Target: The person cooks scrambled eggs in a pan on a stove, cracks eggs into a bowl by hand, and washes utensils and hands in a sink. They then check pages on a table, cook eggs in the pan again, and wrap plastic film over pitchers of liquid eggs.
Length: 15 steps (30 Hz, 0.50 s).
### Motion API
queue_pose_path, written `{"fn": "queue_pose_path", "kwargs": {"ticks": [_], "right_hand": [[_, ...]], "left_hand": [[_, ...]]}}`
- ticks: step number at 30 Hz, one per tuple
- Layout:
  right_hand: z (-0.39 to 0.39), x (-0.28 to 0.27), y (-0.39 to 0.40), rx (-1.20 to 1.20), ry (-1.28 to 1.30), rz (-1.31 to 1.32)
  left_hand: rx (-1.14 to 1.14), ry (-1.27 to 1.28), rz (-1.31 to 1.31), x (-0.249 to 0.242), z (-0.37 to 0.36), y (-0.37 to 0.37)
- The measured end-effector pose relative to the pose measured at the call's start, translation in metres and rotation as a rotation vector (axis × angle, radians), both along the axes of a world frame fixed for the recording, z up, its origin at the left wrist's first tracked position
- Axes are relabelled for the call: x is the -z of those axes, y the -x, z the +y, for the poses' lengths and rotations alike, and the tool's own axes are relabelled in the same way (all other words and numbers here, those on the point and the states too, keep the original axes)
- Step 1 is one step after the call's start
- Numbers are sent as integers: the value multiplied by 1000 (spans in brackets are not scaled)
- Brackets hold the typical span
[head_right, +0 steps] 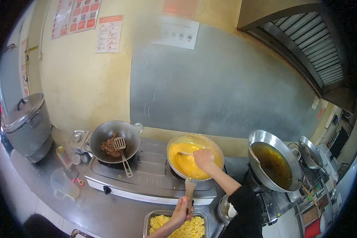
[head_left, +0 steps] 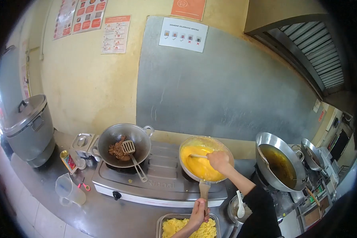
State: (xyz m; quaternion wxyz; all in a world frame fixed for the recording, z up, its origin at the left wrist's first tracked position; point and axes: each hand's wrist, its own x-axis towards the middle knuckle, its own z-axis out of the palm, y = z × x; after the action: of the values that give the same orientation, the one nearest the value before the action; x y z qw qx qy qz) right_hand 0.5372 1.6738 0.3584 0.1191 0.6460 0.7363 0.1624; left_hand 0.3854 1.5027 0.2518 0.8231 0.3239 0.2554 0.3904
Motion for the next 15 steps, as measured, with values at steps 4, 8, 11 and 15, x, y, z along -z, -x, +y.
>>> {"fn": "queue_pose_path", "kwargs": {"ticks": [4,8,11,15], "right_hand": [[22,14,-38,275,-73,64],[-2,-9,-58,522,-83,168],[-39,-35,-53,486,-38,110],[-82,-58,-12,495,104,-5]], "left_hand": [[-43,9,-54,1,-4,-3],[-76,40,-66,4,-2,-6],[-58,18,-73,4,0,-7],[-12,72,-38,-3,4,-5]]}}
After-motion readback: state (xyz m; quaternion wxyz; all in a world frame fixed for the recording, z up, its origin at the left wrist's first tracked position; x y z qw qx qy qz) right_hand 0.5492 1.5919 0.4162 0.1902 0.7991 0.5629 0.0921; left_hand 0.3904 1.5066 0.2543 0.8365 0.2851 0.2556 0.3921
